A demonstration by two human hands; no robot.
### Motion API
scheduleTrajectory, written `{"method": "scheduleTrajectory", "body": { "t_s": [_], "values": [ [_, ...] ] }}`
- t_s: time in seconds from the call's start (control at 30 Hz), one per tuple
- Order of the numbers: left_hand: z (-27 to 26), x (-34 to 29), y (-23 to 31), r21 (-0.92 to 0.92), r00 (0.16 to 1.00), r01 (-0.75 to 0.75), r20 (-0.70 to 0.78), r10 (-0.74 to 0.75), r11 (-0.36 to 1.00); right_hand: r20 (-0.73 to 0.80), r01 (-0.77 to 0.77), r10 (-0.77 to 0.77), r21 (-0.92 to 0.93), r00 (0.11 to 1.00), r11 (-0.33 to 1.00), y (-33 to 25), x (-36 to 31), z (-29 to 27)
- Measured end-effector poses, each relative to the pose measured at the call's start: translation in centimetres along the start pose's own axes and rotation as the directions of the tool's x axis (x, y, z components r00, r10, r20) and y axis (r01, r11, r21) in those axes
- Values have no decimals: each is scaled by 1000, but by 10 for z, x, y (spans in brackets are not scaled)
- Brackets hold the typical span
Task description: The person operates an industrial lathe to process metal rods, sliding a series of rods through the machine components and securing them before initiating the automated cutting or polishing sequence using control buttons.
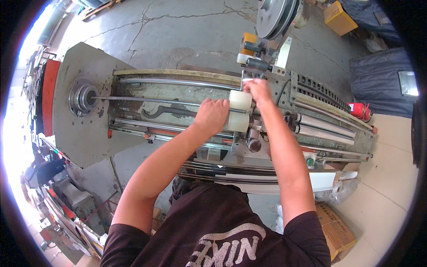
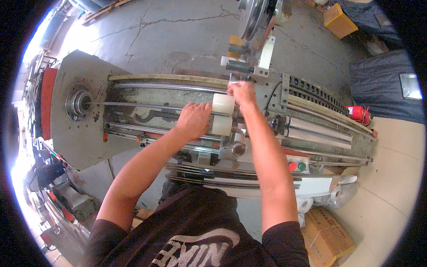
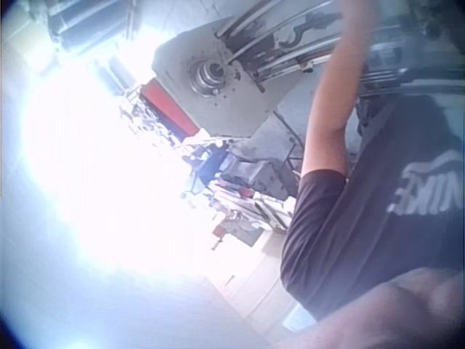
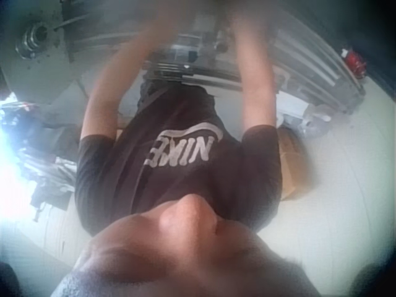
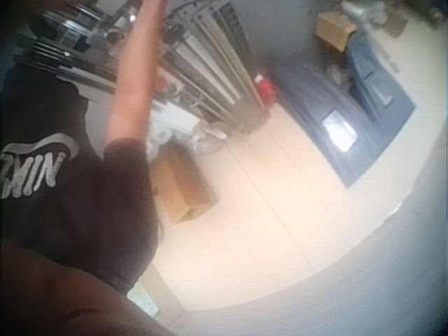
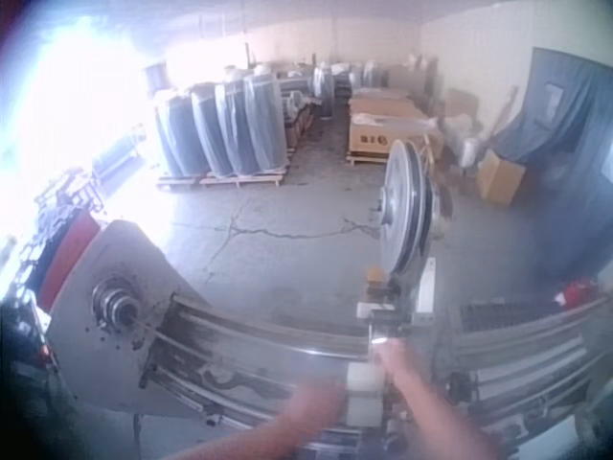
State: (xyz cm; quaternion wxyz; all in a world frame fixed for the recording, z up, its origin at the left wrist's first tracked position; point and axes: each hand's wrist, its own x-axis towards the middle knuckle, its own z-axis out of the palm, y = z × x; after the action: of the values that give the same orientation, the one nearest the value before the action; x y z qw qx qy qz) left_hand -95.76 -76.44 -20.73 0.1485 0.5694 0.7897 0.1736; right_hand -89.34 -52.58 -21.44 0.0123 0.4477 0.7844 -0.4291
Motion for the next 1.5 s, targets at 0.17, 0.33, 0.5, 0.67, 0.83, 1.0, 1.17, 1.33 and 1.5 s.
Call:
{"method": "scheduleTrajectory", "body": {
  "t_s": [0.17, 0.33, 0.5, 0.67, 0.83, 1.0, 1.17, 1.33, 1.5],
  "values": [
    [6, -3, -5, 7, 999, 14, -39, -14, 1000, -131, 171, -143, 237, 981, 956, -50, -57, -1],
    [7, -5, -3, 39, 998, -10, -59, 12, 999, 64, -91, 65, 610, 996, 787, -36, -102, -13],
    [7, -6, 0, 65, 996, -5, -93, 11, 998, 197, -233, 136, 642, 971, 731, -4, -140, -11],
    [7, -8, -2, 79, 983, 2, -183, 12, 997, 161, -194, 122, 584, 979, 788, 5, -215, -25],
    [8, -6, 0, 79, 994, 14, -110, -6, 997, 225, -225, 126, 500, 966, 836, 58, -276, -34],
    [-2, -4, 7, 72, 999, 15, -36, -12, 997, -138, 64, -52, 81, 989, 995, 147, -279, -17],
    [-6, -3, 10, 68, 1000, 0, -7, 0, 998, -278, 265, -289, -120, 916, 957, 166, -247, -10],
    [4, -3, -5, 46, 974, -121, -187, 128, 992, -63, 400, -455, -381, 888, 833, 172, -210, -12],
    [4, -5, -19, -231, 969, -90, -243, 32, 969, 75, 407, -424, -474, 902, 781, 179, -200, -18]
  ]
}}
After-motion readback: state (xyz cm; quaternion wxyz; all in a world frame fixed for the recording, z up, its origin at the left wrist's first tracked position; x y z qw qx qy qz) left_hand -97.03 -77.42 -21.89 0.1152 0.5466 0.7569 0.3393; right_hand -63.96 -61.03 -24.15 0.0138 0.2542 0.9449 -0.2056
